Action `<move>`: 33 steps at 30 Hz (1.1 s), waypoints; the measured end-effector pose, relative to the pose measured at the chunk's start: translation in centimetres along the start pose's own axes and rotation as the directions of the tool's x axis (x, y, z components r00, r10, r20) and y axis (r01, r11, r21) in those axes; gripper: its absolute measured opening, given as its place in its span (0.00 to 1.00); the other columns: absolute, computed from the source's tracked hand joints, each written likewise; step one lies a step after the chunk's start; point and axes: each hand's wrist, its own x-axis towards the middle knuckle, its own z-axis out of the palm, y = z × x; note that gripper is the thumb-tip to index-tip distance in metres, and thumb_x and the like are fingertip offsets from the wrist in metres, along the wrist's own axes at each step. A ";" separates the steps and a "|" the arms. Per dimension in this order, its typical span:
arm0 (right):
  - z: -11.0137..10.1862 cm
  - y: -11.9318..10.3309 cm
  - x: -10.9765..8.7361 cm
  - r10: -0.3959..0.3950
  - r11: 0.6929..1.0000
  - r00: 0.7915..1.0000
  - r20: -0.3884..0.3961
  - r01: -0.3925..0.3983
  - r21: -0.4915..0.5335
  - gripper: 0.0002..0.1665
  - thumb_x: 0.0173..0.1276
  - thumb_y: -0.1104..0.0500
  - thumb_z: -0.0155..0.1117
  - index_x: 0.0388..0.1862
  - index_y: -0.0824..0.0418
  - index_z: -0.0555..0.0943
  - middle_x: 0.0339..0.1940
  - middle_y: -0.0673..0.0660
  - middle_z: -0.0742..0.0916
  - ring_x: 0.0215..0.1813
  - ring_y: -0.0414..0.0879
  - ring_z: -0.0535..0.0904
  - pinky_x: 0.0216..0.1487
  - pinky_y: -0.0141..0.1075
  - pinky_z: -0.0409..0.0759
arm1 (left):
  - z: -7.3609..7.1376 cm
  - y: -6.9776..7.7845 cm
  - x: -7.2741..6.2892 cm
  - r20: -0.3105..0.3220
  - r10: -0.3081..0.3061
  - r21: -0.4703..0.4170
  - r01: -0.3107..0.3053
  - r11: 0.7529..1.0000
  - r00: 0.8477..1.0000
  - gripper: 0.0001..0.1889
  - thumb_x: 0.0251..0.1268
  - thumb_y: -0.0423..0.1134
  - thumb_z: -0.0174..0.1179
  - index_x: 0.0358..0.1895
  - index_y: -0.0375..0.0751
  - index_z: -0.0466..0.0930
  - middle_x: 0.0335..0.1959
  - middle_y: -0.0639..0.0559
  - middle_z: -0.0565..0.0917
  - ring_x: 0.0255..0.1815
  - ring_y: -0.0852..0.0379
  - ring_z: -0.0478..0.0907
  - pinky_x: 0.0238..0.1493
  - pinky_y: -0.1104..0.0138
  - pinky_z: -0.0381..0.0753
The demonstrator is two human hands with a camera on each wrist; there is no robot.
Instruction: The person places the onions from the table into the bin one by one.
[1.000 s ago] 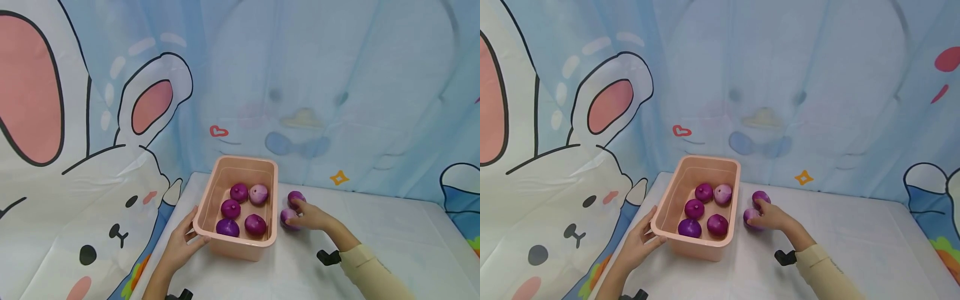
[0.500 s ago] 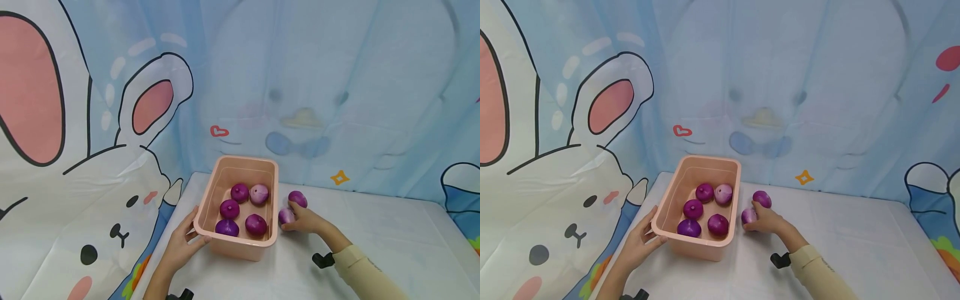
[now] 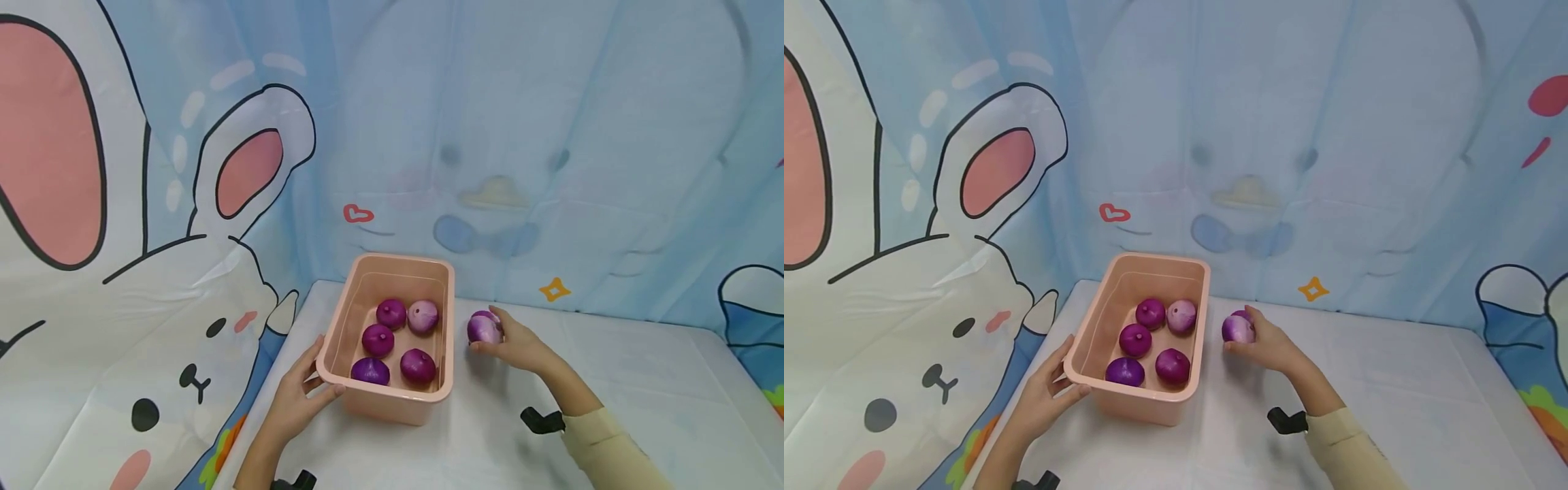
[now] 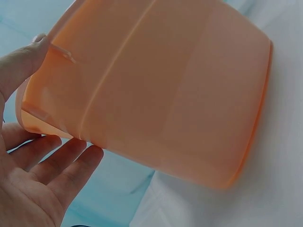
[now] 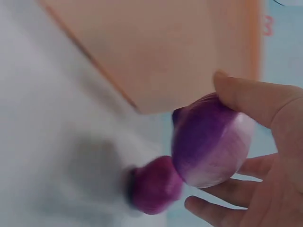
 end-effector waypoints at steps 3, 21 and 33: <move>-1.7 -0.3 -0.2 -0.005 0.996 0.999 -0.042 0.009 0.086 0.65 0.69 0.37 0.71 0.85 0.68 0.46 0.70 0.80 0.72 0.68 0.71 0.72 0.60 0.66 0.78 | -0.1 0.0 -0.1 0.000 -0.002 -0.003 0.002 1.000 1.000 0.50 0.60 0.41 0.79 0.83 0.51 0.58 0.79 0.48 0.64 0.73 0.44 0.71 0.62 0.59 0.80; -4.8 -7.7 1.9 -0.145 0.751 0.975 -0.167 0.218 0.623 0.52 0.79 0.48 0.63 0.87 0.57 0.43 0.81 0.67 0.64 0.79 0.60 0.61 0.76 0.62 0.57 | -0.1 0.0 -0.1 -0.003 0.002 0.009 -0.002 1.000 1.000 0.50 0.60 0.41 0.79 0.83 0.51 0.58 0.79 0.48 0.64 0.73 0.43 0.70 0.62 0.58 0.80; -3.2 -13.1 4.0 -0.273 0.699 0.953 -0.135 0.292 0.653 0.50 0.79 0.53 0.64 0.87 0.58 0.46 0.74 0.65 0.74 0.74 0.55 0.70 0.78 0.54 0.59 | 0.0 -0.1 0.0 -0.001 0.021 -0.016 -0.021 1.000 1.000 0.49 0.61 0.40 0.78 0.83 0.51 0.59 0.79 0.48 0.64 0.73 0.43 0.71 0.61 0.57 0.80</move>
